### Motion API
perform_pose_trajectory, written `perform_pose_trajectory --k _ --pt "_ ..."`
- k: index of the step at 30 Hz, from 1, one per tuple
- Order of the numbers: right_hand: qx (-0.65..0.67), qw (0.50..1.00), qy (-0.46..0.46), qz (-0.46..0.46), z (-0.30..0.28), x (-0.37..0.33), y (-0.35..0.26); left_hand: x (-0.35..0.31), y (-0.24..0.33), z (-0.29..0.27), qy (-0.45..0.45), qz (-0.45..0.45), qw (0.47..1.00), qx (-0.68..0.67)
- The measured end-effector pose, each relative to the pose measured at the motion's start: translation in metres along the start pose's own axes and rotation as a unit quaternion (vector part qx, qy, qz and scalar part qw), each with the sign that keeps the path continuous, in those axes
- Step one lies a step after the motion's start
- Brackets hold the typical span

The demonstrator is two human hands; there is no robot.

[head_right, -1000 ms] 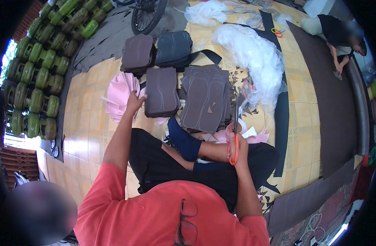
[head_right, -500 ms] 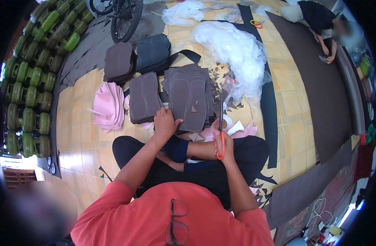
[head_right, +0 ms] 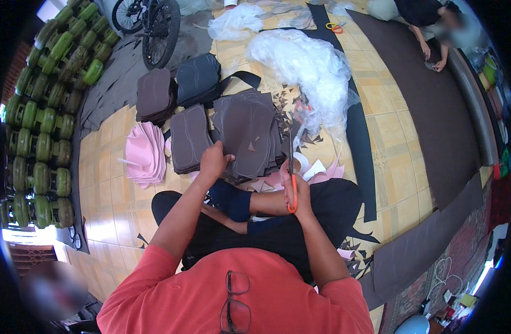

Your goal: The person sits on the floor and uses orange-handled scissors to cut a stack of brown fabric pieces along a pre-drawn outline. The person repeatedly cuts the stacked layers and places the finished pieces to the side.

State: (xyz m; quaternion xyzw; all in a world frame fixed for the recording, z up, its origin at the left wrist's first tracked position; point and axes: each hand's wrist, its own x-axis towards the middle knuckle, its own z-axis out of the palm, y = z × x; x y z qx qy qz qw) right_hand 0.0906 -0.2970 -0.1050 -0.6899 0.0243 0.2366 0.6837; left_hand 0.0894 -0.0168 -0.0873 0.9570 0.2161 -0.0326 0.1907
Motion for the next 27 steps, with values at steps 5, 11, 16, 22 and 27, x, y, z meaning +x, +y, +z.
perform_pose_trajectory --k 5,11,16,22,27 --pt "0.01 1.0 0.002 -0.011 0.0 -0.002 -0.002 0.006 -0.003 -0.013 0.09 0.076 0.991 -0.064" --pt "-0.016 1.0 0.018 -0.009 0.004 -0.002 -0.001 0.003 0.024 -0.042 0.17 0.059 0.933 -0.313" --pt "-0.161 0.975 0.065 -0.14 0.005 0.011 0.028 -0.017 0.04 -0.058 0.157 0.065 0.854 -0.492" --pt "-0.125 0.975 0.034 -0.183 0.038 -0.002 -0.038 -0.043 0.046 -0.066 0.054 0.007 0.724 -0.688" --pt "-0.176 0.952 0.015 -0.25 0.046 0.001 -0.065 -0.06 0.048 -0.072 0.029 -0.007 0.698 -0.715"
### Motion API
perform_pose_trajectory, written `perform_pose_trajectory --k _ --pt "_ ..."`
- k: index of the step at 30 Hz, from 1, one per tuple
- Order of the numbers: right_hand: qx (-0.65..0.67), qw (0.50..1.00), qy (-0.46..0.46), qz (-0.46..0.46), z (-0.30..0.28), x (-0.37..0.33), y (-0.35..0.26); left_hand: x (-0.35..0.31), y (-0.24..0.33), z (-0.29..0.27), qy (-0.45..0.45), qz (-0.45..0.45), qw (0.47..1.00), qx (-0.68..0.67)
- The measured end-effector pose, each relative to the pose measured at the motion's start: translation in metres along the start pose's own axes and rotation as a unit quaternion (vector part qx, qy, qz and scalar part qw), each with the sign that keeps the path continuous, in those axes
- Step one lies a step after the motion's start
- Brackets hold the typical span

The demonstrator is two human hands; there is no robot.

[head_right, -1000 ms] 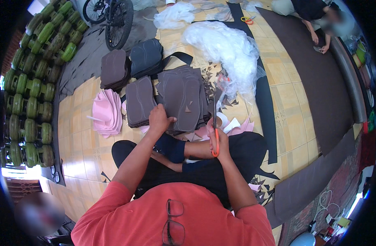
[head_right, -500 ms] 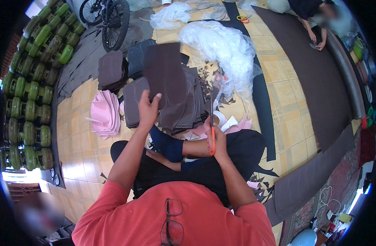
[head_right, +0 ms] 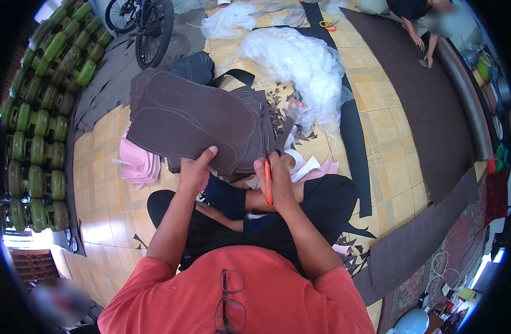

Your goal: The person sits on the floor and uses orange-handled scissors to cut a stack of brown fabric pieces along a pre-drawn outline. The person repeatedly cuts the stacked layers and places the finished pieces to the side.

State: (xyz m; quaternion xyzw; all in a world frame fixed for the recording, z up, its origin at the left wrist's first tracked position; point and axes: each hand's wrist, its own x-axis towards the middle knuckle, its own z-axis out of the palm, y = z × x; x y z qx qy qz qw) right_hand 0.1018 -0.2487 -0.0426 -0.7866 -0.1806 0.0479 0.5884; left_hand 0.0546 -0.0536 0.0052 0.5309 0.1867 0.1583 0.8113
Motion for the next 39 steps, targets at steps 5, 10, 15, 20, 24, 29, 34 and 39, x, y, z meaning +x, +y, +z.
perform_pose_trajectory --k 5,10,15,20,24,29,34,39 --pt "-0.01 1.0 -0.006 0.008 0.002 0.006 -0.009 -0.007 -0.001 0.0 0.003 -0.024 1.0 0.004" --pt "0.028 0.999 -0.016 0.024 0.003 0.005 -0.009 -0.011 -0.006 0.003 -0.006 -0.015 1.0 -0.025" --pt "0.039 0.996 -0.068 0.03 -0.009 0.003 -0.015 0.0 0.0 -0.008 0.017 -0.027 0.997 -0.068" --pt "0.075 0.986 -0.064 0.131 -0.014 0.002 -0.014 0.008 0.018 -0.043 -0.016 -0.084 0.996 -0.013" --pt "-0.012 0.999 -0.041 0.028 -0.011 0.004 0.031 -0.003 0.027 -0.051 -0.029 -0.163 0.982 0.087" --pt "-0.042 0.998 -0.037 -0.015 -0.016 0.017 0.003 -0.013 0.03 -0.058 -0.069 -0.234 0.951 0.188" --pt "-0.037 0.998 -0.032 -0.039 -0.025 0.023 -0.013 -0.017 0.035 -0.055 -0.104 -0.243 0.939 0.219" --pt "-0.058 0.996 -0.04 -0.05 -0.028 0.023 -0.018 -0.017 0.038 -0.054 -0.114 -0.252 0.933 0.229"
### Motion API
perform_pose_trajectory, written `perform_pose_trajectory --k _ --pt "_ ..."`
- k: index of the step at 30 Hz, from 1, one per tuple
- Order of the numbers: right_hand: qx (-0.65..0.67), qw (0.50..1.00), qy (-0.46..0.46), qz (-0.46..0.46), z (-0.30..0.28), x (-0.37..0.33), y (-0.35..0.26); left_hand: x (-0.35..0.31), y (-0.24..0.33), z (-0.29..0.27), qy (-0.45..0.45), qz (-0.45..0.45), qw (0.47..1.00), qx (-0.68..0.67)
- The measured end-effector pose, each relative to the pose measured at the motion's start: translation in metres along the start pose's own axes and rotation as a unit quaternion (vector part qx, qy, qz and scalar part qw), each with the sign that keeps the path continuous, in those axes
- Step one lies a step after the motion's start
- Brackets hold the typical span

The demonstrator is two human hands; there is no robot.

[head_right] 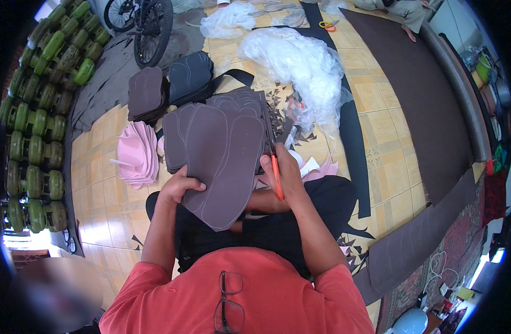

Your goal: The person sits on the floor and uses orange-handled scissors to cut a stack of brown fabric pieces along a pre-drawn outline. The person repeatedly cuts the stacked layers and places the finished pieces to the side.

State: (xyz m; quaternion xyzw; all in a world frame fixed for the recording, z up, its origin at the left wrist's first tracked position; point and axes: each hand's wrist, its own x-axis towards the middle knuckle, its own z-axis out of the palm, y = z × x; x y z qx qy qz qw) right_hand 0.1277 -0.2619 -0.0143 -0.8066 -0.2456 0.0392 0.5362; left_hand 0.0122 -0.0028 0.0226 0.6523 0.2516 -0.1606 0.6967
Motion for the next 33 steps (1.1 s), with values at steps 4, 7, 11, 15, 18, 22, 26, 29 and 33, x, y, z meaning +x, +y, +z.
perform_pose_trajectory --k 4,7,11,15,18,22,26,29,33 --pt "0.041 0.998 -0.042 0.028 -0.007 -0.001 0.007 0.0 0.0 -0.012 -0.028 -0.005 1.0 -0.003" --pt "0.07 0.994 -0.067 0.042 -0.012 -0.004 0.02 -0.001 0.009 -0.028 -0.039 -0.016 0.999 0.008" --pt "0.317 0.918 -0.089 0.223 -0.013 -0.011 0.015 0.001 0.009 -0.036 -0.1 -0.026 0.993 0.051" --pt "0.375 0.916 0.084 0.116 0.021 -0.003 0.025 0.032 -0.033 -0.062 -0.218 -0.04 0.96 -0.169" --pt "0.45 0.87 0.091 0.179 0.022 -0.004 0.016 0.027 -0.04 -0.043 -0.245 -0.021 0.821 -0.515" --pt "0.478 0.843 0.047 0.24 0.035 -0.017 0.003 0.035 -0.065 0.02 -0.145 0.214 0.943 -0.212" --pt "0.42 0.875 -0.013 0.238 0.054 -0.031 -0.004 0.028 -0.03 0.064 0.031 0.229 0.925 -0.303" --pt "0.384 0.903 -0.013 0.194 0.054 -0.034 -0.002 0.033 -0.018 0.049 0.111 0.216 0.885 -0.397" --pt "0.292 0.942 0.031 0.164 0.049 -0.034 0.02 0.03 -0.014 0.026 0.118 0.228 0.88 -0.401"
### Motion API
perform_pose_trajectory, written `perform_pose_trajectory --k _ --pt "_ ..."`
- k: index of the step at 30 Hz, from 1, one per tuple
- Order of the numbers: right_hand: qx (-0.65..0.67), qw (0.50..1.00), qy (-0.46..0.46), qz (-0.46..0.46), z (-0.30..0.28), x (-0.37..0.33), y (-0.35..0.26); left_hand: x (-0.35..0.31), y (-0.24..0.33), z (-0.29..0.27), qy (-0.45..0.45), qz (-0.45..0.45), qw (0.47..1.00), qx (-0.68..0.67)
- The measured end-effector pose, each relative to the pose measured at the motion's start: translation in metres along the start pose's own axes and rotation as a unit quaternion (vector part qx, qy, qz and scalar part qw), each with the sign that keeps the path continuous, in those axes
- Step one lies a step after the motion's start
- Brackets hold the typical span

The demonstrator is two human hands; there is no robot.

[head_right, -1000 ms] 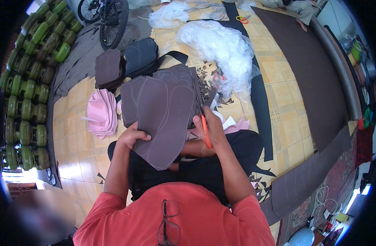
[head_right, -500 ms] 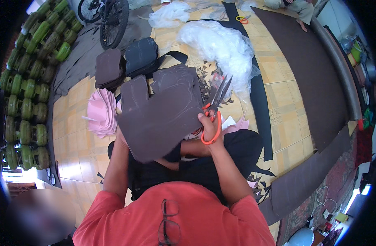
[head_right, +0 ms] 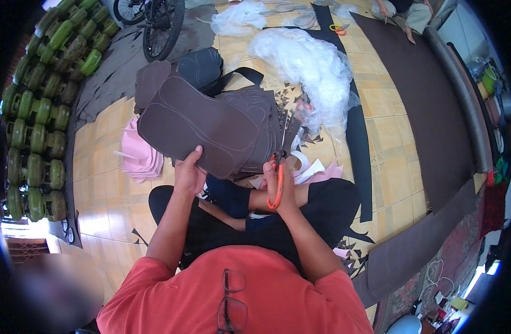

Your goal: The person sits on the floor and uses orange-handled scissors to cut a stack of brown fabric pieces along a pre-drawn outline. The person repeatedly cuts the stacked layers and places the finished pieces to the side.

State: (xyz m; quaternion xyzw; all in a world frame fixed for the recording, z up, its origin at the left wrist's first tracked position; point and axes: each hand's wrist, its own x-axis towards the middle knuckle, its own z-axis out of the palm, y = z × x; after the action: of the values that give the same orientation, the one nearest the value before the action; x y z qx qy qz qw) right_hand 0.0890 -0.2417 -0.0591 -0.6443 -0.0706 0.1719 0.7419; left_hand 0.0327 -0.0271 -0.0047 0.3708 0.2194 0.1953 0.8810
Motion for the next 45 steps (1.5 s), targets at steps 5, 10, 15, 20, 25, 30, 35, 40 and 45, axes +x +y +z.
perform_pose_trajectory --k 5,10,15,20,25,30,35,40,45 --pt "-0.156 0.986 -0.028 -0.06 0.002 0.001 0.001 -0.003 0.005 -0.002 -0.018 0.005 1.0 -0.006" --pt "-0.251 0.96 -0.028 -0.124 0.008 0.001 -0.013 -0.004 0.0 -0.003 -0.021 0.006 1.0 -0.013" --pt "-0.268 0.954 -0.034 -0.129 0.006 0.004 -0.01 -0.005 0.002 -0.003 -0.041 -0.004 0.999 -0.012" --pt "-0.185 0.979 -0.049 -0.075 0.007 0.004 -0.005 -0.003 0.004 -0.005 -0.029 -0.004 0.999 -0.016" --pt "-0.096 0.995 -0.021 -0.01 -0.006 -0.003 0.012 0.016 0.016 -0.028 -0.019 0.024 0.997 0.073" --pt "-0.02 0.997 0.011 0.07 -0.04 -0.014 0.022 0.054 0.081 -0.06 0.026 0.038 0.975 0.216" --pt "0.005 0.994 0.04 0.097 -0.065 -0.03 0.035 0.108 0.098 -0.157 0.07 -0.01 0.923 0.379" --pt "0.019 0.993 0.06 0.101 -0.066 -0.03 0.037 0.1 0.031 -0.169 0.183 0.067 0.52 0.832" --pt "-0.016 0.992 0.034 0.123 -0.062 -0.02 0.038 0.071 -0.041 -0.087 -0.034 0.163 0.649 0.742"
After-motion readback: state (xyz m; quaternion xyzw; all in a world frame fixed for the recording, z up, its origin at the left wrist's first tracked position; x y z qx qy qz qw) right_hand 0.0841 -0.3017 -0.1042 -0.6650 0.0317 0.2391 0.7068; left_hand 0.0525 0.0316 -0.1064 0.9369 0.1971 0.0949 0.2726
